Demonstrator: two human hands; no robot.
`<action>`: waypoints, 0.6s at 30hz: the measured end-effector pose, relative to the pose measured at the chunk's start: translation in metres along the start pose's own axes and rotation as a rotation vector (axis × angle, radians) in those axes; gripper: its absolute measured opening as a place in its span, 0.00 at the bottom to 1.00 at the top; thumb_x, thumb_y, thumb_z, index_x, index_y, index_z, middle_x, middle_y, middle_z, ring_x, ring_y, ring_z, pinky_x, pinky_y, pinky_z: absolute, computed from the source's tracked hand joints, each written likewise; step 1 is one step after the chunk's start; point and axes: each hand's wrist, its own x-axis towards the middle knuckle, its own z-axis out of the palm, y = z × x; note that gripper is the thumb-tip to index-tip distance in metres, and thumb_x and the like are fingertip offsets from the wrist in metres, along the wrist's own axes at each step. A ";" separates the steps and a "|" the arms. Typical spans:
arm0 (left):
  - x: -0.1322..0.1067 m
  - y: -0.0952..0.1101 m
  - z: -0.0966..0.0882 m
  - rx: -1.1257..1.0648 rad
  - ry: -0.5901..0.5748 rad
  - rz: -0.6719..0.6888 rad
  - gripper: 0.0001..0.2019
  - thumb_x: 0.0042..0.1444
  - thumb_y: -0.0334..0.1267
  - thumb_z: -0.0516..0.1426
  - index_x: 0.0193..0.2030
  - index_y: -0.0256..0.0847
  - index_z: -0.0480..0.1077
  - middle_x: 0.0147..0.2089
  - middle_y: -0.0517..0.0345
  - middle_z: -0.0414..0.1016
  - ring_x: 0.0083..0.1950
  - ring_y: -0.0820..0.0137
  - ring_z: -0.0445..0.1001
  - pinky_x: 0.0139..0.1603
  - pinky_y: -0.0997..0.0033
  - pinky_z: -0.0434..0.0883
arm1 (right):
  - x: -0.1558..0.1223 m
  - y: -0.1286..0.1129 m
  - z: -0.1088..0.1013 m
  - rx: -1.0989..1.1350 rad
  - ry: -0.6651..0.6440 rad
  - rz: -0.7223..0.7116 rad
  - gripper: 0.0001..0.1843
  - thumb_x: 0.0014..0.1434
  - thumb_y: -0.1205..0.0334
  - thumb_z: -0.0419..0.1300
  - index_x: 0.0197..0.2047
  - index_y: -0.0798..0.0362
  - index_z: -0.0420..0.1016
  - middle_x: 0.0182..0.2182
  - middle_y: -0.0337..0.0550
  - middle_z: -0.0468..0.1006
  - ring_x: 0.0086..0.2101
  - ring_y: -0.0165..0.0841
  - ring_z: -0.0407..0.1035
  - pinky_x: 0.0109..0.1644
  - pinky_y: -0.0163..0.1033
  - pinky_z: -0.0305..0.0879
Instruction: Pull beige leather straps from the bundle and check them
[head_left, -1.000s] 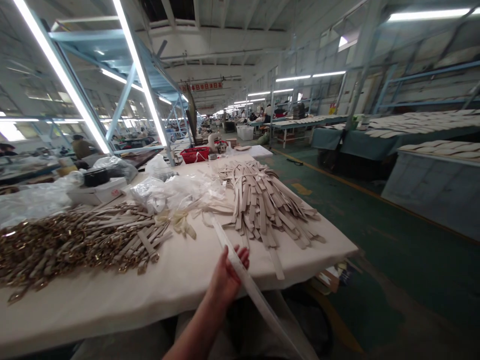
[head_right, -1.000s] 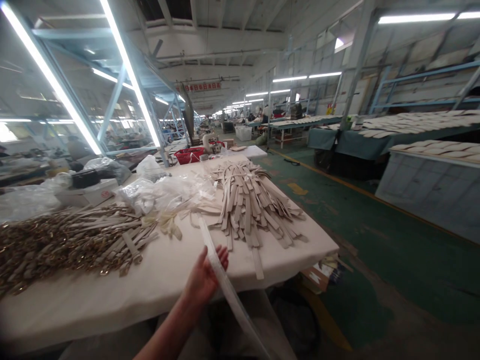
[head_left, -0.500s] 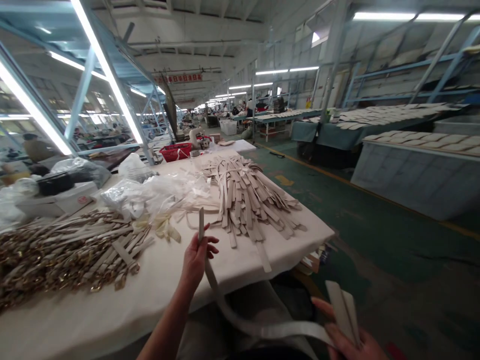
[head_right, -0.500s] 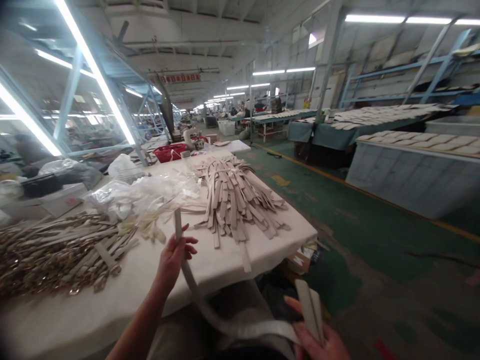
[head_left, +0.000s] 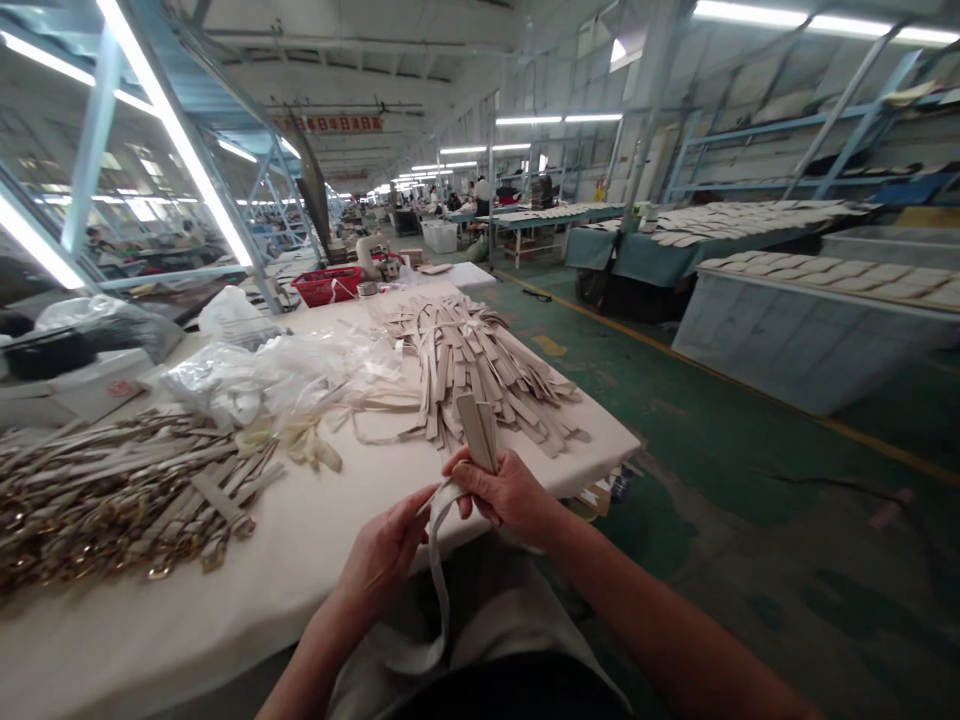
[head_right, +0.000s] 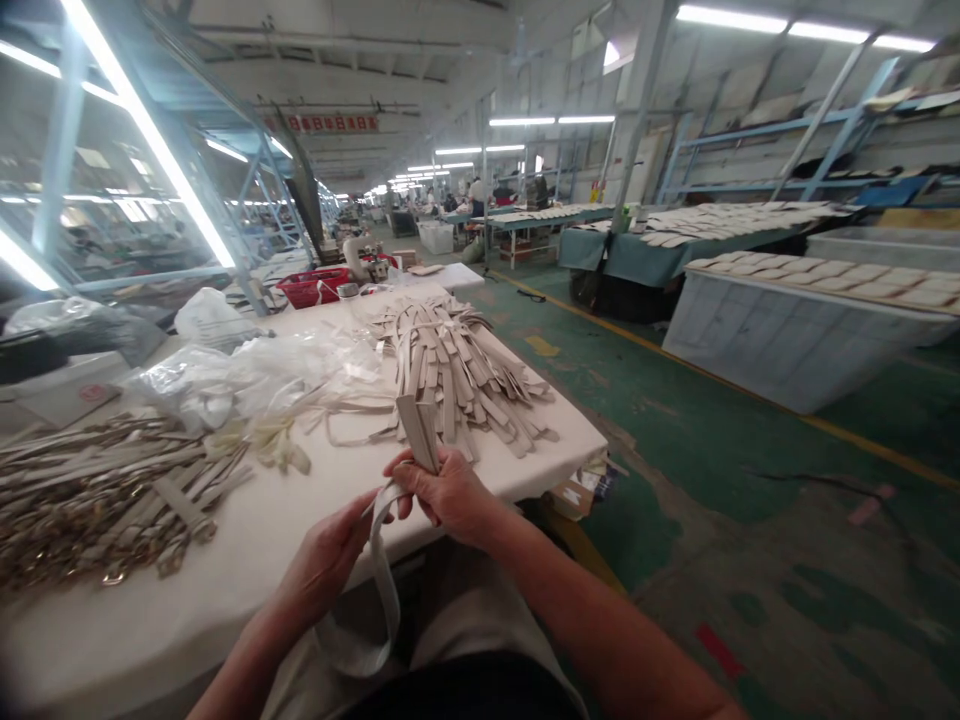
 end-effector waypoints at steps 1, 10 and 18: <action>-0.002 0.002 -0.002 -0.044 -0.022 0.000 0.19 0.62 0.45 0.54 0.57 0.46 0.74 0.45 0.52 0.82 0.39 0.61 0.78 0.42 0.67 0.73 | 0.001 0.001 0.003 0.004 0.004 0.003 0.23 0.55 0.42 0.66 0.38 0.56 0.75 0.17 0.33 0.73 0.12 0.20 0.52 0.13 0.29 0.43; -0.013 -0.002 0.026 0.491 0.193 0.055 0.09 0.58 0.33 0.53 0.43 0.44 0.72 0.37 0.49 0.78 0.40 0.56 0.76 0.43 0.61 0.69 | 0.005 0.015 0.023 -0.132 0.066 0.067 0.18 0.55 0.47 0.66 0.35 0.55 0.74 0.14 0.29 0.68 0.12 0.21 0.53 0.14 0.28 0.48; -0.028 -0.009 0.009 0.870 0.176 0.053 0.08 0.58 0.28 0.48 0.36 0.44 0.65 0.32 0.55 0.72 0.36 0.60 0.73 0.39 0.65 0.66 | 0.007 0.006 0.021 0.012 0.161 -0.001 0.21 0.50 0.46 0.68 0.32 0.55 0.71 0.13 0.29 0.65 0.12 0.20 0.50 0.14 0.28 0.44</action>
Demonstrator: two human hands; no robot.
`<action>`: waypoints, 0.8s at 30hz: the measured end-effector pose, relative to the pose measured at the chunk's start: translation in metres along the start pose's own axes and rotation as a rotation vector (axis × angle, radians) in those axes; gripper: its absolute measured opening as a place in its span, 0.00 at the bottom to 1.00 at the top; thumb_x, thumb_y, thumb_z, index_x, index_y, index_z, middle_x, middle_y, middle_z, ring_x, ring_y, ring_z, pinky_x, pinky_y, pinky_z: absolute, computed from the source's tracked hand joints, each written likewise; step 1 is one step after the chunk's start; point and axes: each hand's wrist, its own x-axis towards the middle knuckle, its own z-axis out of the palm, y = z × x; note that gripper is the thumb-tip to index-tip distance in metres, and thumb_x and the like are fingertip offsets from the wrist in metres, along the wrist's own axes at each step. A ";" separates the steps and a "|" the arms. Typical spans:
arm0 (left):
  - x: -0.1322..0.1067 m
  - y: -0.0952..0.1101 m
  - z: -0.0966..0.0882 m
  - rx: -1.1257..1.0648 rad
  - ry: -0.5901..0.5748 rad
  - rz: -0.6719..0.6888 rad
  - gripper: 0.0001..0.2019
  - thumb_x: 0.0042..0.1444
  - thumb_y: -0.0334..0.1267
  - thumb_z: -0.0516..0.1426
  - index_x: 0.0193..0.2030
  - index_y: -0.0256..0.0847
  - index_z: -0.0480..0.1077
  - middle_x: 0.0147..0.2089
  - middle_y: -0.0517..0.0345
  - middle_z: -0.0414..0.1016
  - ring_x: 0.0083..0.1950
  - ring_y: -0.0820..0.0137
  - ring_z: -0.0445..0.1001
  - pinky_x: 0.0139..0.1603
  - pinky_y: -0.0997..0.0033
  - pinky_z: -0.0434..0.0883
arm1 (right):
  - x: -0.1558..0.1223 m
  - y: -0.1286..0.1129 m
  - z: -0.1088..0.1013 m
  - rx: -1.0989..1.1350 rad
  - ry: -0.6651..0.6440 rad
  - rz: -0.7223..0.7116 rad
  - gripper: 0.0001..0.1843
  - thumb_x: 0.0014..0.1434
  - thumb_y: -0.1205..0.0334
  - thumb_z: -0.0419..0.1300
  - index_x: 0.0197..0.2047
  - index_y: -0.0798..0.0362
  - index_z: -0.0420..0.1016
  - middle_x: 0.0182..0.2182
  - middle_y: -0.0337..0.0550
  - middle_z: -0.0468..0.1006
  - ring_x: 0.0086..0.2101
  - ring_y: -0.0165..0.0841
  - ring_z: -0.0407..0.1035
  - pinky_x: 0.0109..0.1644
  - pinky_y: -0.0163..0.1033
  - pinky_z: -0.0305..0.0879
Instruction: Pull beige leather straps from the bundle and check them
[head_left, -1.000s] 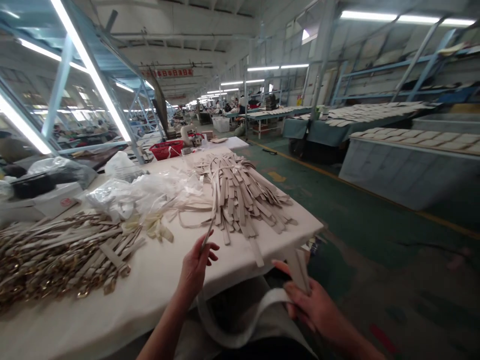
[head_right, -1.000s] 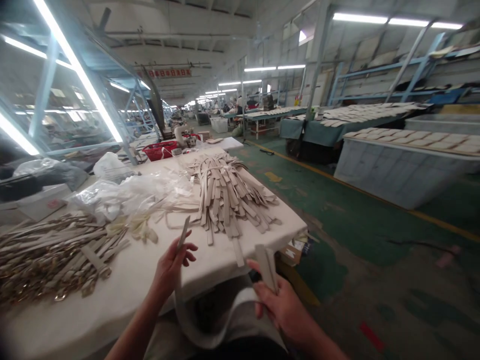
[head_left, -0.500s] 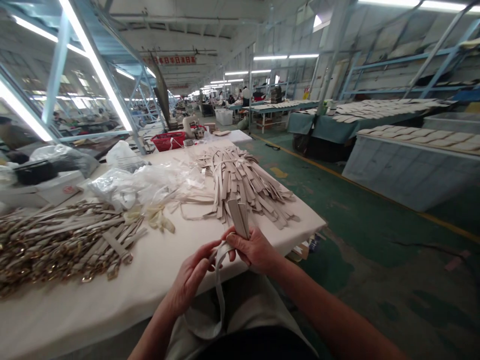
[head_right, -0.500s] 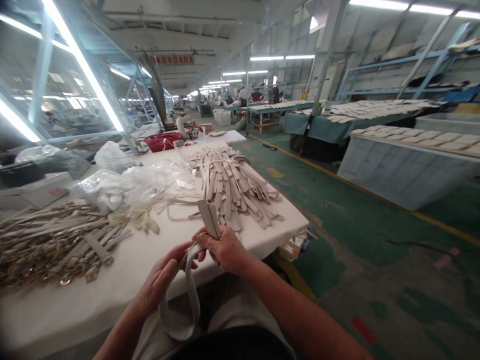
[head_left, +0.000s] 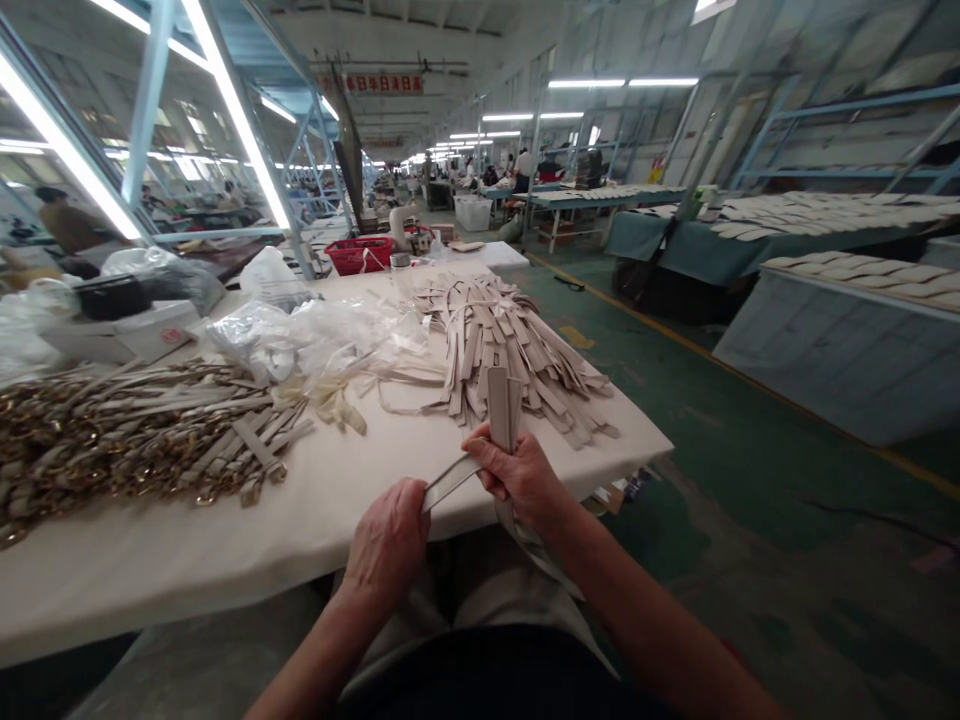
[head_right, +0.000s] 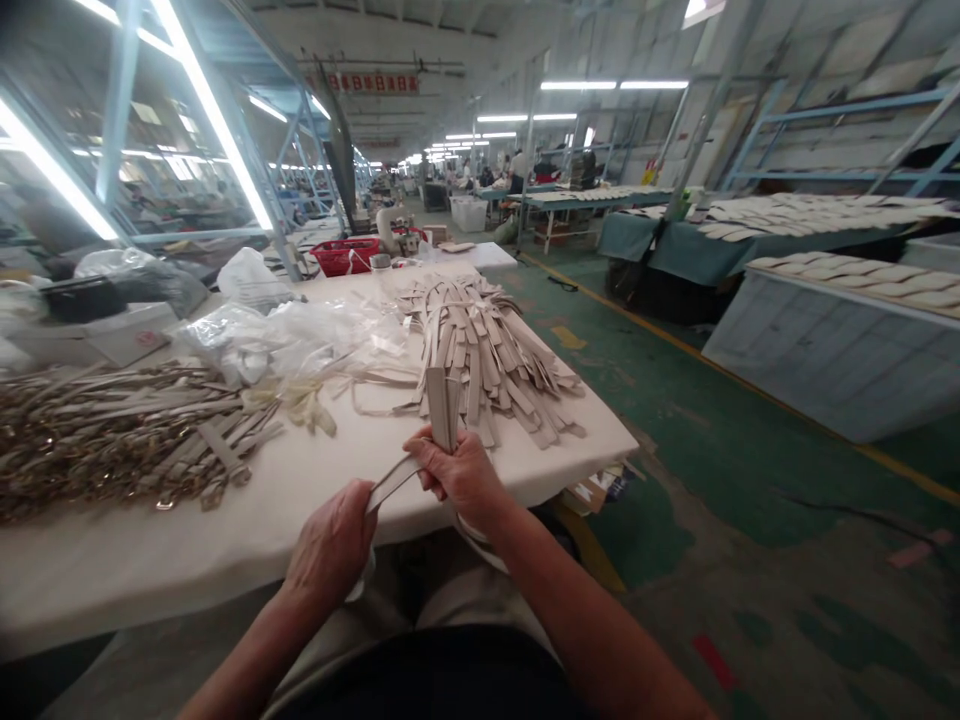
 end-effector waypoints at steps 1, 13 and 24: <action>-0.004 -0.003 -0.002 0.017 -0.013 -0.005 0.08 0.58 0.28 0.48 0.36 0.44 0.65 0.32 0.55 0.72 0.36 0.60 0.73 0.39 0.65 0.66 | 0.000 0.000 0.000 0.005 0.005 0.001 0.21 0.50 0.45 0.69 0.32 0.55 0.71 0.12 0.29 0.65 0.12 0.20 0.50 0.14 0.28 0.44; -0.080 -0.049 -0.018 -0.949 -0.424 -0.516 0.10 0.46 0.41 0.63 0.35 0.40 0.71 0.28 0.62 0.71 0.29 0.70 0.67 0.31 0.73 0.63 | 0.016 0.004 -0.024 -0.009 0.127 -0.037 0.17 0.46 0.50 0.72 0.30 0.49 0.72 0.16 0.30 0.60 0.15 0.24 0.49 0.16 0.32 0.41; -0.193 -0.080 -0.109 -1.495 0.703 -0.799 0.18 0.63 0.31 0.43 0.42 0.36 0.75 0.18 0.62 0.69 0.23 0.69 0.76 0.38 0.52 0.75 | 0.039 0.081 0.012 -0.305 -0.215 0.193 0.17 0.50 0.38 0.66 0.36 0.40 0.75 0.23 0.44 0.66 0.14 0.26 0.51 0.17 0.43 0.44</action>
